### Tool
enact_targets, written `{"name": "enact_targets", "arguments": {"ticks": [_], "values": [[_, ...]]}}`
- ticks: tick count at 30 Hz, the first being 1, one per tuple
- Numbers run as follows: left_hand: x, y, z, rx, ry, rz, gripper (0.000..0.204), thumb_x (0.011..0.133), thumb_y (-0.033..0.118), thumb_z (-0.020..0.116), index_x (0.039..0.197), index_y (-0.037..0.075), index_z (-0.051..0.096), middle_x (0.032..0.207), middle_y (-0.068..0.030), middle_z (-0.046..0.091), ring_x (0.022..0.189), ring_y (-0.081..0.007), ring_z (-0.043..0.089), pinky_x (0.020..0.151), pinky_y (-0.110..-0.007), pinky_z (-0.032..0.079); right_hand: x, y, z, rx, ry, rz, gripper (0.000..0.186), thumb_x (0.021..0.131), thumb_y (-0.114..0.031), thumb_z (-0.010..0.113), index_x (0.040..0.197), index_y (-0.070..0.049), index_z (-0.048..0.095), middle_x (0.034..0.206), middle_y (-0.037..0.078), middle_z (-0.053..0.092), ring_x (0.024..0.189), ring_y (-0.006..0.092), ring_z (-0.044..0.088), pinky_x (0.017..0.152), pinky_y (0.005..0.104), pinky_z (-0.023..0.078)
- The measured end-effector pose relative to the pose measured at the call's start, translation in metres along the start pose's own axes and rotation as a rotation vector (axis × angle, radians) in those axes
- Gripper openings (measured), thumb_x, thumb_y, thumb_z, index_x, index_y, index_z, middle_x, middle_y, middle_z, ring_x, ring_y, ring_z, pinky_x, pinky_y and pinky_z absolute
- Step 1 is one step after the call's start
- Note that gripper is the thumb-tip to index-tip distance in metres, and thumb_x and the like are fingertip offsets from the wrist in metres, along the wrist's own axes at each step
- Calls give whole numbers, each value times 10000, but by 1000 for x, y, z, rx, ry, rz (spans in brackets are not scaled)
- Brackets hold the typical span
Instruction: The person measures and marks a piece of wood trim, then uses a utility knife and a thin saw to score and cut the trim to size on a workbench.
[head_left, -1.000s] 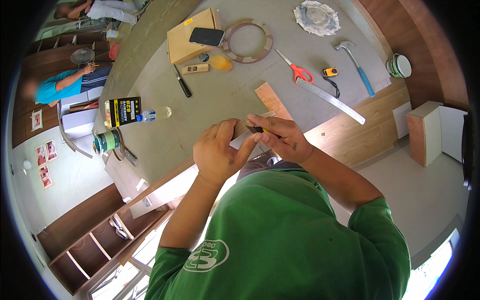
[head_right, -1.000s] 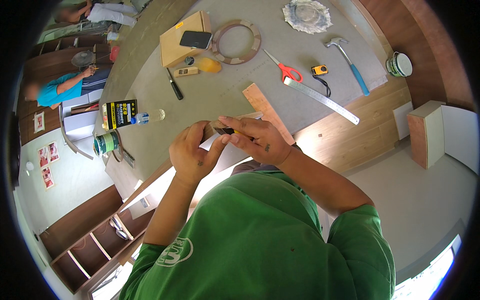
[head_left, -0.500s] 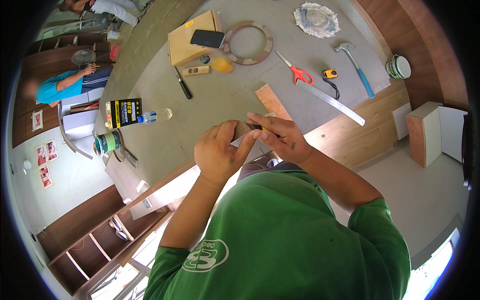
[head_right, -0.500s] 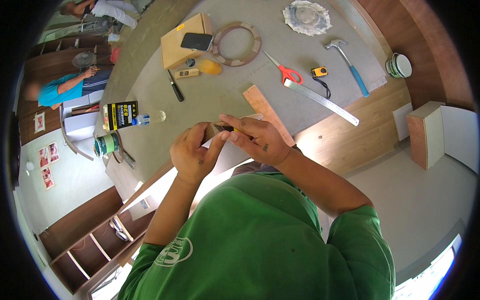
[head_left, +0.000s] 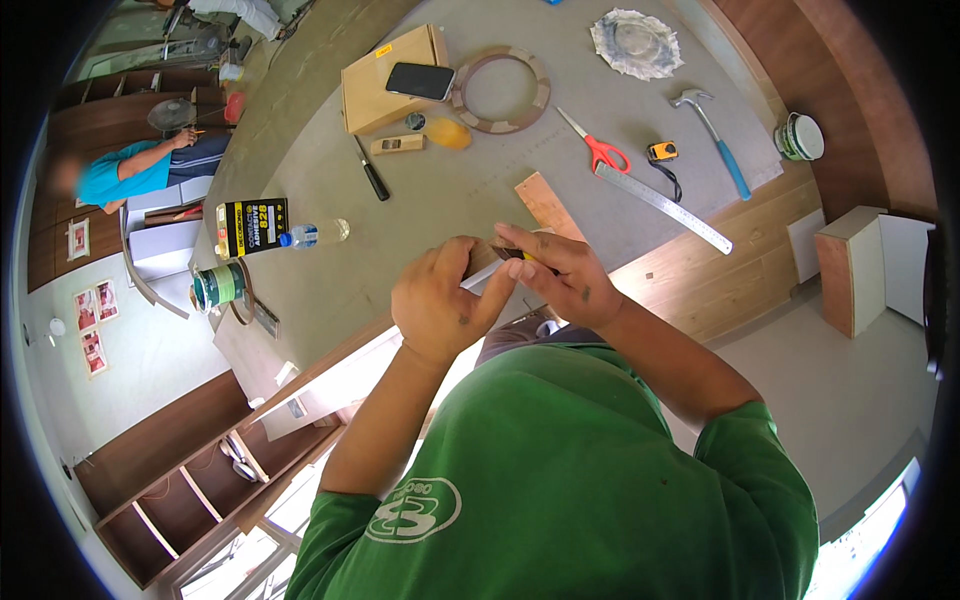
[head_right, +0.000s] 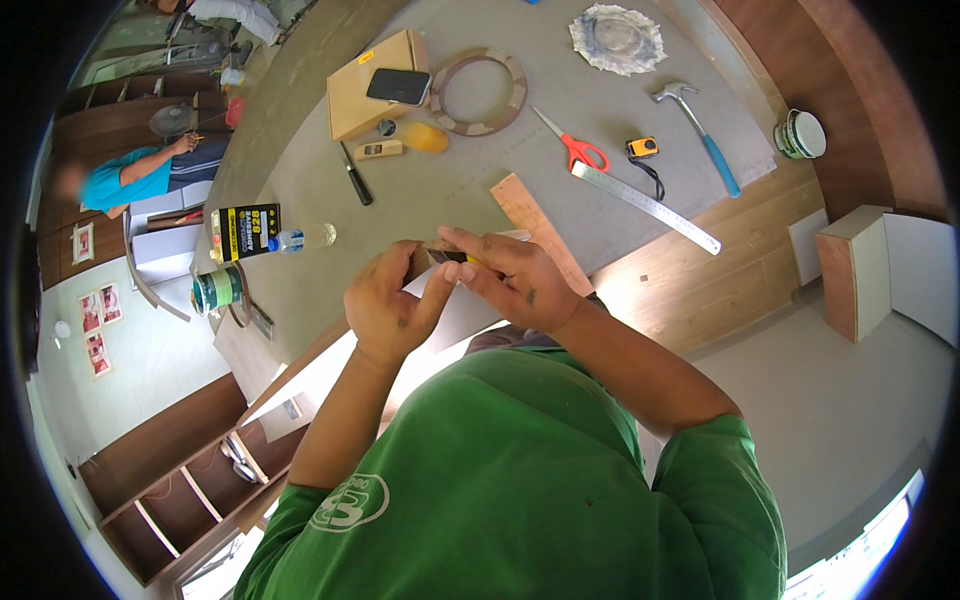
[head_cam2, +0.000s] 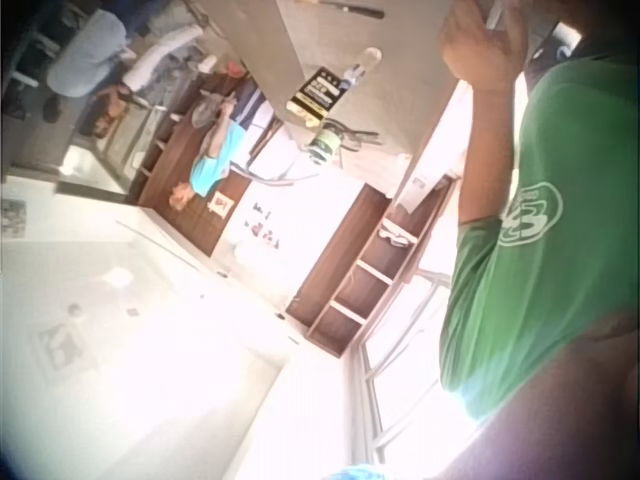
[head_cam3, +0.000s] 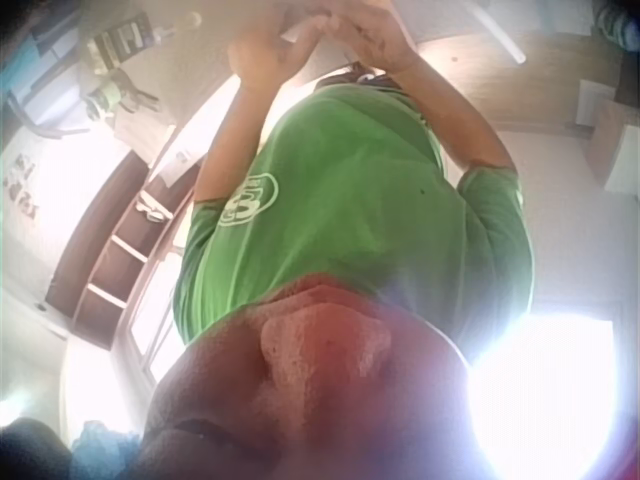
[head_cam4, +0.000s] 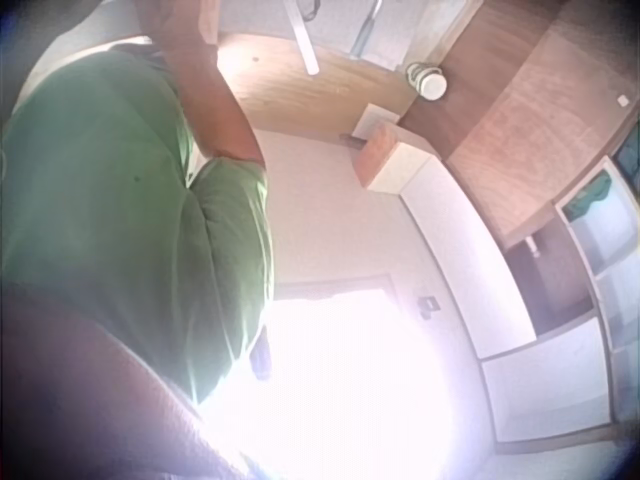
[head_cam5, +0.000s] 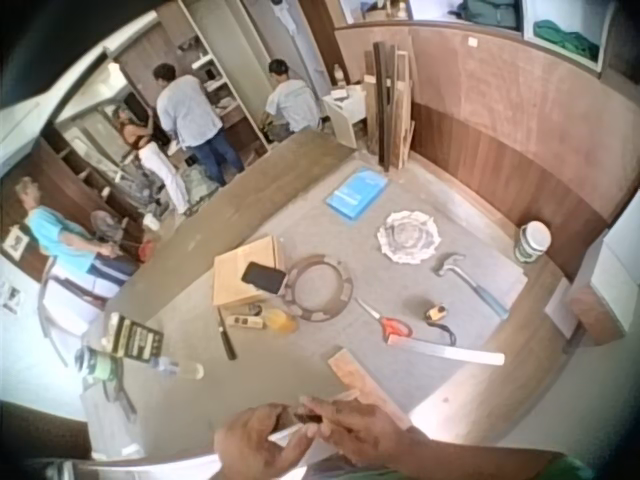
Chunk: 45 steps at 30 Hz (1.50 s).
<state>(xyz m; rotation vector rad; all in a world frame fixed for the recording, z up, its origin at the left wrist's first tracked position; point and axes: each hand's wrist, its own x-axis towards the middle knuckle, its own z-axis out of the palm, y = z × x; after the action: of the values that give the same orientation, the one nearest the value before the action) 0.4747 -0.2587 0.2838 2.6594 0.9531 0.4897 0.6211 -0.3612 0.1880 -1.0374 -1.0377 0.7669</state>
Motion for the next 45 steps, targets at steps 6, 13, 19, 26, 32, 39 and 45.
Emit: {"name": "enact_targets", "arguments": {"ticks": [6, 13, 19, 26, 32, 39, 45], "values": [[4, -1, 0, 10, 7, -6, 393, 863, 447, 829, 864, 84, 681, 657, -55, 643, 562, -264, 628, 522, -373, 486, 2, 1, 1, 10, 9, 83, 432, 1038, -175, 695, 1415, 29, 639, 891, 101, 719, 781, 137, 636, 741, 288, 522], [6, 3, 0, 6, 3, -45, 365, 904, 392, 815, 795, 92, 638, 641, -62, 609, 560, -283, 601, 525, -383, 463, 2, -1, 6, -3, 62, 70, 413, 1032, -164, 704, 1391, 34, 657, 860, 95, 709, 749, 135, 622, 721, 284, 515], [5, -2, 3, 42, 25, -18, 382, 891, 443, 818, 803, 110, 654, 608, -28, 614, 527, -244, 596, 507, -362, 464, 1, -12, 0, 7, -46, 271, 401, 1067, -131, 627, 1403, 88, 616, 1167, 153, 743, 1053, 155, 680, 944, 292, 530], [5, -4, 6, 45, 49, -30, 396, 884, 452, 823, 780, 112, 648, 606, -28, 610, 528, -244, 597, 506, -360, 465, 4, -17, 1, -18, -43, 324, 384, 1071, -126, 623, 1393, 84, 626, 1040, 112, 738, 948, 123, 649, 867, 272, 522], [4, 2, 2, 109, 13, -56, 505, 811, 558, 861, 836, 93, 667, 676, -59, 636, 581, -288, 616, 534, -384, 479, -3, 0, 9, -20, 58, 220, 411, 1086, -199, 625, 1412, 53, 624, 834, 26, 620, 760, 94, 549, 715, 253, 465], [3, -2, -1, 92, 12, 7, 580, 768, 592, 877, 974, 75, 712, 740, -75, 678, 640, -282, 653, 571, -380, 510, 0, -10, -10, 203, 161, 683, 549, 1126, -376, 539, 1539, -17, 504, 788, -11, 537, 653, 93, 503, 612, 266, 458], [8, 0, -6, 31, -18, 13, 381, 878, 380, 836, 1076, 70, 733, 797, -93, 717, 688, -283, 688, 630, -374, 539, 14, -42, -33, 172, 68, 828, 564, 1127, -309, 518, 1641, -141, 359, 859, 37, 600, 745, 119, 636, 663, 288, 540]]}}
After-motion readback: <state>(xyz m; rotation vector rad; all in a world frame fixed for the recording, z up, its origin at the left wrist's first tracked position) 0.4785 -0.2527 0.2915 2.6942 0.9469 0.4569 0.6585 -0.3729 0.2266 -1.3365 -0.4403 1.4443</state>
